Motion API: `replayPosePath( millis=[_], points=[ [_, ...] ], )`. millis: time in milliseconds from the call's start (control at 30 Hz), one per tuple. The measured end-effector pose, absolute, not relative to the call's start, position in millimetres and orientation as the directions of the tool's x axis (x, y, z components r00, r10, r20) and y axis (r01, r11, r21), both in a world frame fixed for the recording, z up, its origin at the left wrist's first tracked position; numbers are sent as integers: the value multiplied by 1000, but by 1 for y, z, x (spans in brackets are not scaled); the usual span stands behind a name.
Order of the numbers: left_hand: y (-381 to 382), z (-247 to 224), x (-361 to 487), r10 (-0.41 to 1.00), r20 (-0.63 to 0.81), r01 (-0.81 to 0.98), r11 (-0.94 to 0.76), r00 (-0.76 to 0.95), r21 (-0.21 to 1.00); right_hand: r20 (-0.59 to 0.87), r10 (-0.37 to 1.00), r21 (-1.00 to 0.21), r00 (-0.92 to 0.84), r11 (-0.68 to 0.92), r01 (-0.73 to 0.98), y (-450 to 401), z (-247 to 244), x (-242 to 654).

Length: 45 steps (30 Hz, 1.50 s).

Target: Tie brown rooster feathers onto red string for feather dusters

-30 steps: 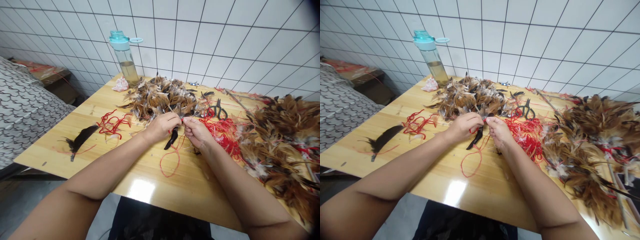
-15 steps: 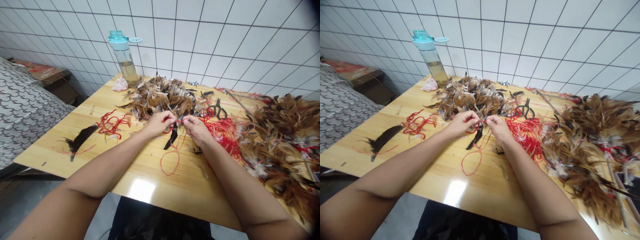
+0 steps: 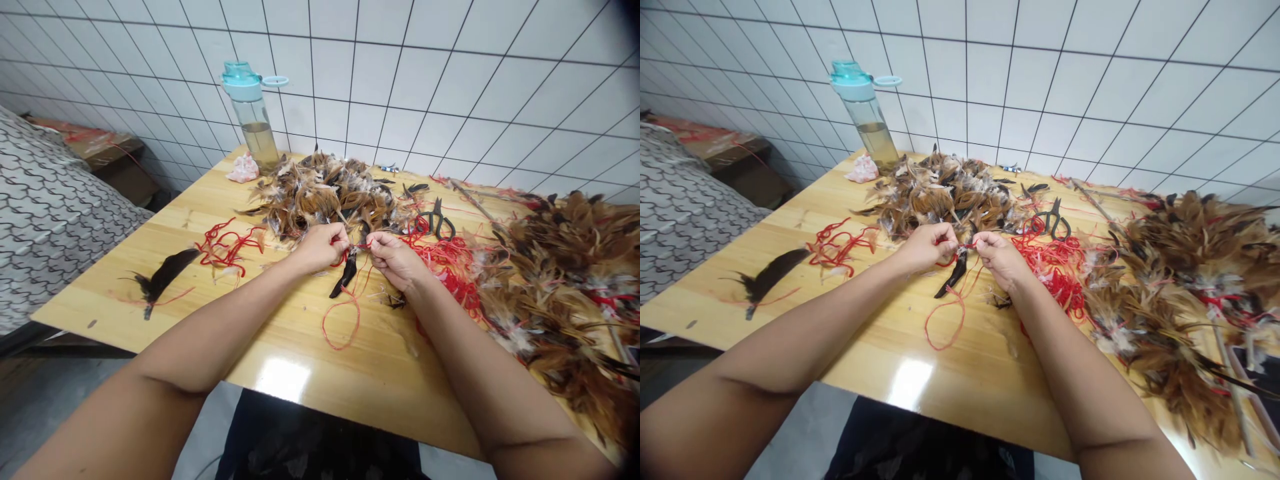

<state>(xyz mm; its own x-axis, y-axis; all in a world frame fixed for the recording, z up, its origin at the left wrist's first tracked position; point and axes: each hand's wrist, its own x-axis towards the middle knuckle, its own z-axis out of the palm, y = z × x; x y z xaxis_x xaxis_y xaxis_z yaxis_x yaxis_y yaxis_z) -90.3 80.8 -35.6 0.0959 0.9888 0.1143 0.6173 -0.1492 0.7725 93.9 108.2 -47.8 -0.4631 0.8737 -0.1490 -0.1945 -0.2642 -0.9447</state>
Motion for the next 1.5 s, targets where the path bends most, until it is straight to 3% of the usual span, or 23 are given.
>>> replayPosePath(
  millis=[233,433,633,867,1000,1200,1400,1500],
  points=[
    [81,-39,-89,991,109,553,-132,75,822,-121,850,-946,-512,-256,-201,106,-44,93],
    [75,-35,-84,966,-96,213,44,242,976,-56,832,-982,-552,-145,-120,107,-48,94],
    [72,-35,-83,937,-157,90,136,312,987,47,870,-997,-491,11,-76,102,-52,88],
    [75,-35,-85,921,-189,-160,254,340,954,48,902,-988,-428,-21,-155,90,-41,80],
    [73,-32,-82,929,-211,-195,277,303,941,59,914,-987,-402,-8,-163,86,-40,76],
    [74,-37,-80,955,-198,-177,239,223,955,33,976,-997,-213,18,-71,84,-39,79],
    [70,-43,-72,985,-92,-199,120,146,973,11,952,-994,-305,43,98,83,-29,80],
    [66,-40,-68,972,-82,-193,125,218,973,44,961,-988,-273,82,130,81,-23,79]
  ],
)
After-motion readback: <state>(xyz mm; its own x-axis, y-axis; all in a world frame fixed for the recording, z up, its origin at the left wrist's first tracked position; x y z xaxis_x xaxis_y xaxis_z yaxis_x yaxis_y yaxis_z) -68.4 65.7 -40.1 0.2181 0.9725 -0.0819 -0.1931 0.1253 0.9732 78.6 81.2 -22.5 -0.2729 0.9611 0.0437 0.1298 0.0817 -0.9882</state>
